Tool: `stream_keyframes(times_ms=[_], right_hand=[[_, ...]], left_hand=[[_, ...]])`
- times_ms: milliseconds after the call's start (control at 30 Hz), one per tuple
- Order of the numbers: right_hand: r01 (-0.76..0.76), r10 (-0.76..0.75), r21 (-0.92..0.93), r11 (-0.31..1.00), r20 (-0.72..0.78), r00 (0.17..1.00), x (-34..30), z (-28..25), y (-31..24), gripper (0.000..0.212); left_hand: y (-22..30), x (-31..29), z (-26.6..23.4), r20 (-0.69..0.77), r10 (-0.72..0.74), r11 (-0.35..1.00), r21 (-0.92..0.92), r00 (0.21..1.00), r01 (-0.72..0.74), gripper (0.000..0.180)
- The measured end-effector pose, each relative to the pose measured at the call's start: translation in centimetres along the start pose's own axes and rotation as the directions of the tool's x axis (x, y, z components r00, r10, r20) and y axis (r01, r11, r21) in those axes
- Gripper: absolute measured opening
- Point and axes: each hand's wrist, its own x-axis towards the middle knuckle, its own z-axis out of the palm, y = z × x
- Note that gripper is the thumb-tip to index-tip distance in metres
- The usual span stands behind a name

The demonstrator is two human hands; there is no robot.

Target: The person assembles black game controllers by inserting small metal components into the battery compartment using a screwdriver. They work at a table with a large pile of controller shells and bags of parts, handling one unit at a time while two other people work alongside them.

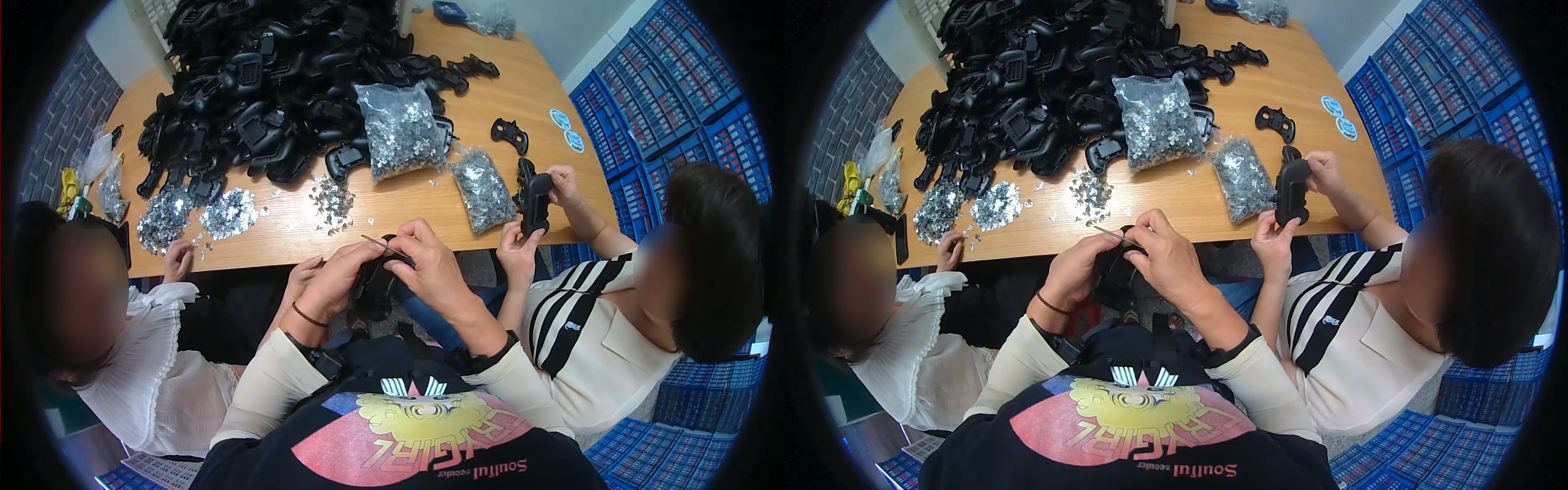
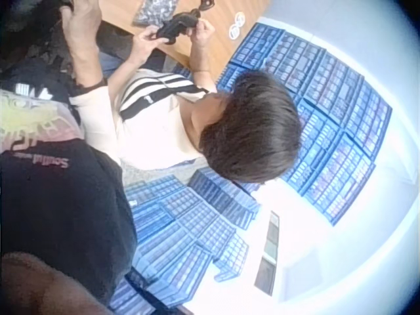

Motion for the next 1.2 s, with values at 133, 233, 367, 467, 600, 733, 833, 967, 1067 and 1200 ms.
stream_keyframes(times_ms=[133, 233, 367, 467, 600, 733, 833, 967, 1067, 1200], right_hand=[[-0.066, 0.065, 0.05, 0.997, 0.016, 0.998, -0.1, 0.1, 0.0, 0.022], [-0.047, 0.05, 0.058, 0.997, -0.05, 0.997, -0.1, 0.5, 0.0, 0.016], [-0.013, 0.02, 0.062, 0.998, -0.1, 0.995, 0.0, 0.8, 0.0, 0.012], [0.008, 0.0, 0.081, 0.997, -0.103, 0.995, 0.0, 0.7, 0.0, 0.011], [0.025, -0.018, 0.085, 0.996, -0.083, 0.996, 0.1, 0.7, -0.3, 0.011], [0.063, -0.055, 0.057, 0.996, -0.137, 0.989, 0.1, 1.1, -0.2, 0.012], [-0.009, 0.058, 0.247, 0.969, -0.191, 0.98, 0.0, 1.1, 0.5, 0.014], [-0.137, 0.177, 0.247, 0.959, -0.147, 0.973, -0.1, 0.3, 0.7, 0.015], [-0.072, 0.106, 0.232, 0.97, -0.137, 0.985, -0.4, 0.8, 0.8, 0.018], [-0.092, 0.123, 0.219, 0.971, -0.132, 0.984, -0.4, 0.9, 0.7, 0.018]], left_hand=[[0.2, -0.4, 1.1, -0.094, 0.007, 1.0, -0.003, 0.996, -0.007, 0.023], [0.2, -0.4, 1.0, -0.124, -0.009, 0.999, -0.038, 0.992, 0.004, 0.023], [0.3, -0.5, 1.2, -0.141, -0.039, 0.992, -0.125, 0.989, 0.022, 0.021], [0.6, -0.5, 1.2, -0.118, -0.08, 0.983, -0.176, 0.99, 0.059, 0.019], [1.0, -0.9, 1.7, -0.131, -0.069, 0.978, -0.205, 0.989, 0.041, 0.018], [0.7, -0.6, 1.1, -0.11, -0.075, 0.973, -0.227, 0.991, 0.049, 0.019], [0.3, 0.0, 0.1, -0.035, -0.052, 0.963, -0.266, 0.998, 0.04, 0.022], [-0.7, 0.9, -1.9, 0.056, -0.028, 0.936, -0.349, 0.998, 0.045, 0.028], [-0.9, 1.3, -1.6, 0.056, -0.016, 0.927, -0.372, 0.998, 0.036, 0.026], [-0.7, 1.2, -1.4, 0.059, -0.015, 0.921, -0.388, 0.998, 0.036, 0.026]])
